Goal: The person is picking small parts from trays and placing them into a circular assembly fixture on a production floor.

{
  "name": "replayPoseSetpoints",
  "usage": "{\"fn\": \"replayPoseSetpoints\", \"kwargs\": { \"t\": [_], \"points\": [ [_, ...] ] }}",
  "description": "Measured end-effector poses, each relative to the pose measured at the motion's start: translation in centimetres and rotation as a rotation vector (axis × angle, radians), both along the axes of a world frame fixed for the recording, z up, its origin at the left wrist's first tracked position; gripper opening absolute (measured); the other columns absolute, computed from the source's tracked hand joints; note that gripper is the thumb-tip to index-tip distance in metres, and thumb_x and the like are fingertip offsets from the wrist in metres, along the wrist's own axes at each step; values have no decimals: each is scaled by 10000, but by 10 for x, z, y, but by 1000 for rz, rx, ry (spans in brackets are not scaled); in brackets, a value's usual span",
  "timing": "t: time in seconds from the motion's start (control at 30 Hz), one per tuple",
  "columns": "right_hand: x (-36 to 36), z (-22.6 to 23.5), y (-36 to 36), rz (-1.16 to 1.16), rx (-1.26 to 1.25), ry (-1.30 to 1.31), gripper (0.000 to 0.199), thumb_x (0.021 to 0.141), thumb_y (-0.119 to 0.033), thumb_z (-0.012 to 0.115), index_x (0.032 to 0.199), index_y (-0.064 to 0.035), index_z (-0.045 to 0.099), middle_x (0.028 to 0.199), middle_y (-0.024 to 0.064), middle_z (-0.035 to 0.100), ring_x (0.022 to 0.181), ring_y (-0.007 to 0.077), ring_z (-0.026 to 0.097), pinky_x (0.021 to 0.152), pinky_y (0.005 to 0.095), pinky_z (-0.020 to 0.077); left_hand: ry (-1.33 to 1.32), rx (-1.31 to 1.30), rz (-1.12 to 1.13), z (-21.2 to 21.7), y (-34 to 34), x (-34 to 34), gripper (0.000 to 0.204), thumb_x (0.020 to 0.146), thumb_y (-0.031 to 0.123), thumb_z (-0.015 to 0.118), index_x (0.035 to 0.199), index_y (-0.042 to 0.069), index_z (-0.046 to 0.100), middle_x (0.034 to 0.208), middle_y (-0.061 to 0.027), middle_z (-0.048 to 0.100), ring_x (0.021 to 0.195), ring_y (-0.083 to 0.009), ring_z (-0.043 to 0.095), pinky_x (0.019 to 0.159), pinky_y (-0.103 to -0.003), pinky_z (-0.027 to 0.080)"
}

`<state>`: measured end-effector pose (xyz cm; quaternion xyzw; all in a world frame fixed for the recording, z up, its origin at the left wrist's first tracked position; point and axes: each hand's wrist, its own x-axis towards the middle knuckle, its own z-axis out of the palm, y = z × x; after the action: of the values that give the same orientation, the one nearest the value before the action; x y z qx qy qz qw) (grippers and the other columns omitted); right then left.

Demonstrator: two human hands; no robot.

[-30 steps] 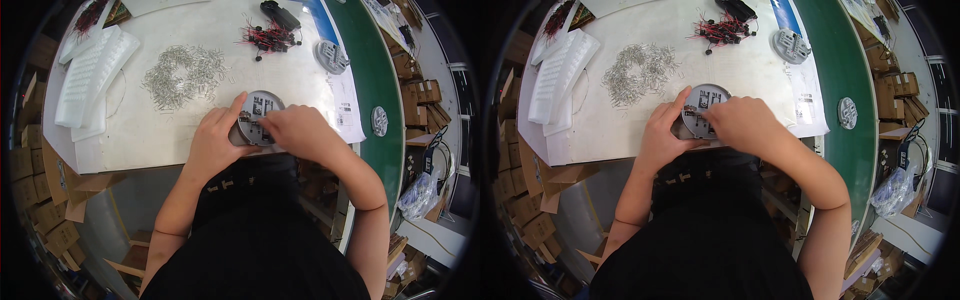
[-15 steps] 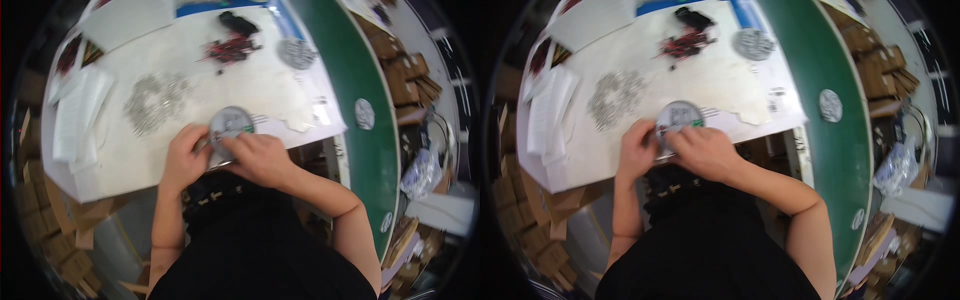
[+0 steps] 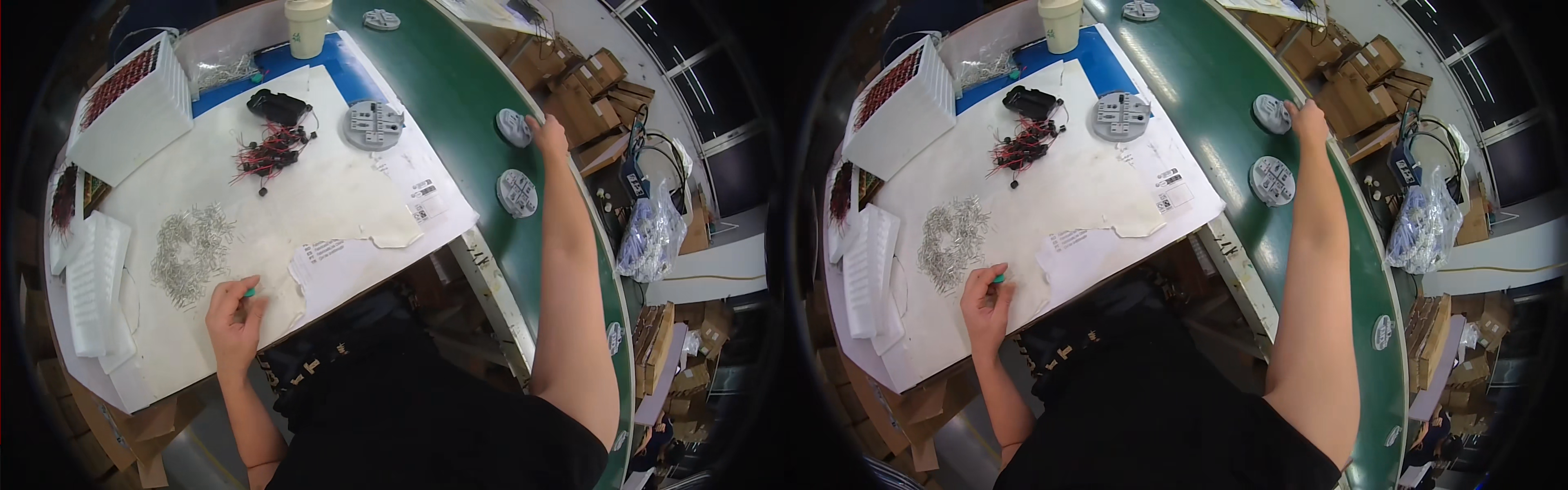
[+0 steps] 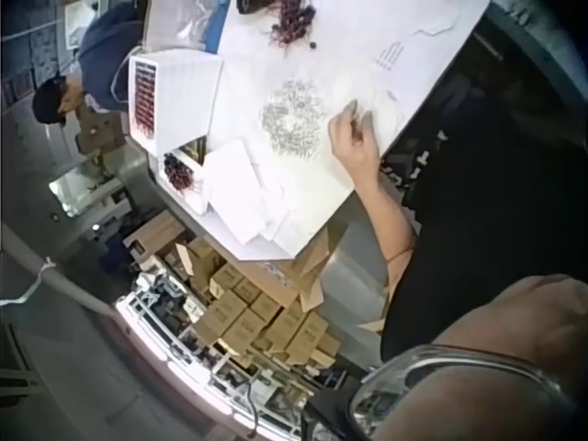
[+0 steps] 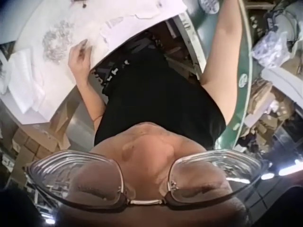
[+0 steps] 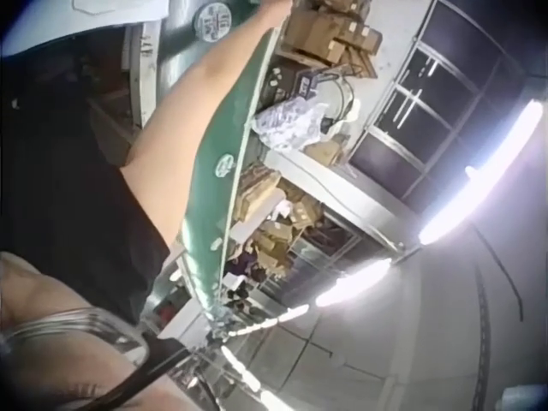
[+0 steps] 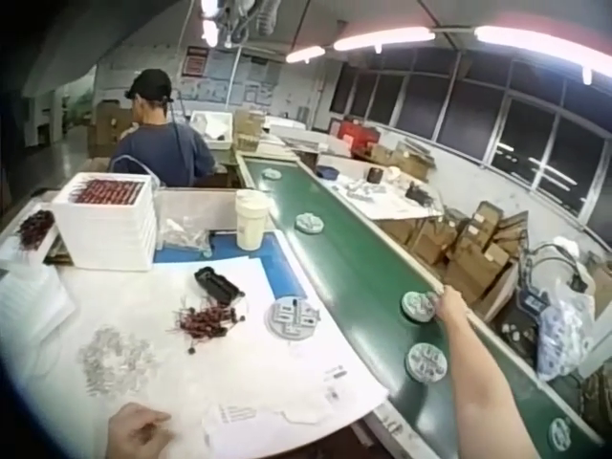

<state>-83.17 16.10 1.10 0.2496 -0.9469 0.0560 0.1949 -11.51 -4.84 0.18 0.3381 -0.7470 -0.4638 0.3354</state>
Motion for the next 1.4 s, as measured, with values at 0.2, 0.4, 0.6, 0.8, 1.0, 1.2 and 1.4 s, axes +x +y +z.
{"fn": "replayPoseSetpoints", "kwargs": {
  "t": [0.2, 0.4, 0.6, 0.8, 1.0, 1.2, 1.4],
  "points": [
    [166, 55, 37, 283, -154, -588, 440, 854, -401, 859, 886, 14, 716, 790, 172, 720, 728, 311, 683, 689, 399, 528, -33, -85, 42, 2, -2, 16, 223, 922, -61, 691, 1127, -7, 761, 950, -88, 724, 876, -197, 645, 779, -292, 514],
    [258, 32, 80, 341, -169, -362, 172, 885, -89, 788, 922, 26, 664, 851, 166, 684, 842, 305, 720, 712, 371, 542, -5, -202, -14, 7, -5, 1, 243, 871, -32, 751, 1110, 6, 771, 942, -131, 724, 896, -267, 686, 816, -341, 547],
    [381, 106, -36, 999, -62, -526, 128, 882, -17, 755, 954, -10, 650, 863, 131, 601, 715, 307, 630, 676, 365, 528, 42, -468, 22, 21, 3, 1, 411, 779, 40, 852, 1183, 57, 776, 1102, -134, 713, 1003, -321, 671, 880, -390, 551],
    [450, 81, -158, 1474, 153, -621, 136, 873, -104, 780, 930, -32, 680, 913, 132, 653, 777, 321, 676, 676, 410, 527, -182, -490, -18, 19, 2, -4, 857, 689, 270, 939, 1461, 122, 596, 1318, -120, 609, 1160, -322, 605, 1002, -449, 504],
    [503, 55, -241, 1097, 69, -779, 197, 868, -202, 796, 911, -29, 713, 900, 159, 735, 897, 347, 727, 753, 428, 566, -208, -466, -27, 13, 14, -5, 847, 681, 319, 932, 1435, 130, 596, 1281, -96, 609, 1130, -315, 607, 979, -462, 509],
    [523, 26, -248, 1020, 175, -672, 209, 902, -232, 736, 968, -35, 725, 946, 189, 745, 934, 379, 727, 813, 461, 569, -237, -458, 1, 14, 16, 2, 835, 667, 331, 936, 1407, 129, 607, 1267, -94, 608, 1139, -317, 602, 994, -456, 497],
    [515, 17, -246, 1109, 75, -597, 213, 920, -195, 725, 1029, -17, 684, 964, 202, 727, 900, 394, 719, 799, 490, 563, -191, -415, -9, 20, 10, 0, 851, 650, 341, 952, 1394, 102, 614, 1278, -111, 619, 1155, -350, 592, 1022, -458, 490]
  ]
}}
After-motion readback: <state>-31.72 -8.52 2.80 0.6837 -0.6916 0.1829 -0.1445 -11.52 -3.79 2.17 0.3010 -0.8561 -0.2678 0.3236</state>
